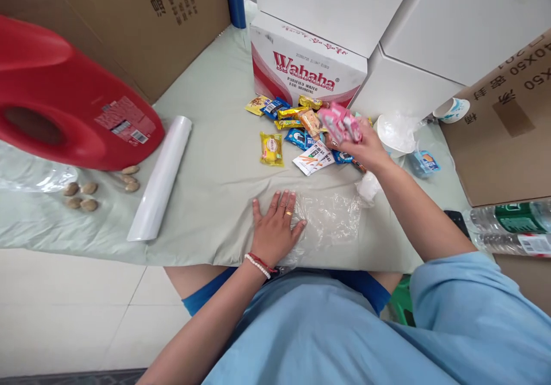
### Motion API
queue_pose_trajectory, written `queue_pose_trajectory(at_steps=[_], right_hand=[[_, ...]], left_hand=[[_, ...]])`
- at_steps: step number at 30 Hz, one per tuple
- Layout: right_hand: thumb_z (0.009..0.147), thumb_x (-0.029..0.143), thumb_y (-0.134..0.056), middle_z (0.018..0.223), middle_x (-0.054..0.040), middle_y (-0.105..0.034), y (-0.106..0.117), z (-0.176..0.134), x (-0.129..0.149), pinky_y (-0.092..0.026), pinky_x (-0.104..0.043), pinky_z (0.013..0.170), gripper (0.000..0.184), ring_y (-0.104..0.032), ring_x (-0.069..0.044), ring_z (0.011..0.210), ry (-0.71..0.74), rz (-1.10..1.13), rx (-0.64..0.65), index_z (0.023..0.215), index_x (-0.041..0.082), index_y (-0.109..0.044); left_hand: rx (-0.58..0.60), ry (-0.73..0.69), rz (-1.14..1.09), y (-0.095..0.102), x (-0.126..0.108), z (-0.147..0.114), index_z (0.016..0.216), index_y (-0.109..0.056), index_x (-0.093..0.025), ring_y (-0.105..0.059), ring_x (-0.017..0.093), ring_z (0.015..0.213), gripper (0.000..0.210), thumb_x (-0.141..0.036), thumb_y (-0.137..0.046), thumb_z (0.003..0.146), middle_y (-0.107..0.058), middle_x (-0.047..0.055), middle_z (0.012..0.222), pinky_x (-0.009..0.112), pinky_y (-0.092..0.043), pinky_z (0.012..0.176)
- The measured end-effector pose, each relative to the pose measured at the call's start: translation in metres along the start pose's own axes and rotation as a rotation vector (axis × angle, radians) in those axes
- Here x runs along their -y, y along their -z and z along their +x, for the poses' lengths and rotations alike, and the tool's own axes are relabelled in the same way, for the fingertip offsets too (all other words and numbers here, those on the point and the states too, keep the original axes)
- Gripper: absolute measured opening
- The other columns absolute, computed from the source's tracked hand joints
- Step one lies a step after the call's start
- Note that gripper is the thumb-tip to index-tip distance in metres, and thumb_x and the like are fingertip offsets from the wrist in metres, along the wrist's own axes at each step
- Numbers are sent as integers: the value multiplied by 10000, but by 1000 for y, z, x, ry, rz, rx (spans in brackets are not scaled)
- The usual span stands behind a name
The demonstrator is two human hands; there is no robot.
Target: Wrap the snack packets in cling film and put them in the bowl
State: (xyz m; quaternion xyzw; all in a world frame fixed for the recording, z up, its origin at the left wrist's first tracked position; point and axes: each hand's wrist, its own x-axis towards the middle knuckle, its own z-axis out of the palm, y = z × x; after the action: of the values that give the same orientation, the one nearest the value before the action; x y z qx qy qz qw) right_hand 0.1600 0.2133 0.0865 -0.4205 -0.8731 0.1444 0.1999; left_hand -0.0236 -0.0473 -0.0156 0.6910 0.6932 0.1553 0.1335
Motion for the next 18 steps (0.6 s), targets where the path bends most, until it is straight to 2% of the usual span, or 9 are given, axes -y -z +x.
queue_pose_trajectory(at_steps=[3, 6, 9, 12, 14, 18], right_hand=[[763, 320, -698, 1227, -94, -606, 3, -47, 31, -476, -481, 1092, 438, -578, -308, 1188, 83, 127, 295, 1182, 192, -686], [735, 287, -693, 1132, -74, -677, -7, -82, 51, -518, -404, 988, 489, -638, -261, 1020, 106, 326, 580, 1209, 168, -657], [758, 315, -710, 1094, -59, -704, -11, -109, 53, -529, -320, 852, 558, -643, -217, 919, 114, 495, 831, 1279, 144, -610], [749, 284, -726, 1016, -35, -718, -5, -130, 42, -504, -259, 738, 501, -634, -185, 843, 155, 539, 1126, 1219, 139, -633], [756, 251, -716, 998, -30, -724, -3, -138, 34, -501, -247, 726, 479, -640, -177, 830, 169, 558, 1195, 1215, 137, -638], [903, 348, -668, 1270, -104, -700, -10, -139, 26, -534, -303, 892, 633, -668, -221, 1042, 213, 586, 1014, 1476, 134, -504]], left_hand=[[-9, -15, 17, -1, 0, 0, 1656, -341, -239, -259, 350, 1623, 654, -531, -358, 1072, -327, 138, 1724, 771, 75, 1258], [-12, -15, 40, -1, 1, 1, 1623, -409, -241, -268, 355, 1619, 612, -505, -369, 1071, -361, 139, 1710, 804, 58, 1242], [-14, -12, 54, -2, 2, 2, 1628, -395, -233, -291, 344, 1612, 575, -409, -332, 1084, -371, 132, 1705, 828, 26, 1232], [-45, 16, 53, -3, 1, 3, 1632, -389, -246, -338, 325, 1593, 559, -349, -271, 1095, -405, 124, 1688, 815, 1, 1244], [-66, 26, 47, -5, 1, 4, 1626, -402, -257, -354, 316, 1586, 552, -354, -262, 1100, -429, 122, 1676, 804, 14, 1248], [-91, 35, 47, -8, 3, 4, 1623, -409, -246, -350, 311, 1588, 550, -353, -280, 1099, -423, 136, 1680, 787, -9, 1258]])
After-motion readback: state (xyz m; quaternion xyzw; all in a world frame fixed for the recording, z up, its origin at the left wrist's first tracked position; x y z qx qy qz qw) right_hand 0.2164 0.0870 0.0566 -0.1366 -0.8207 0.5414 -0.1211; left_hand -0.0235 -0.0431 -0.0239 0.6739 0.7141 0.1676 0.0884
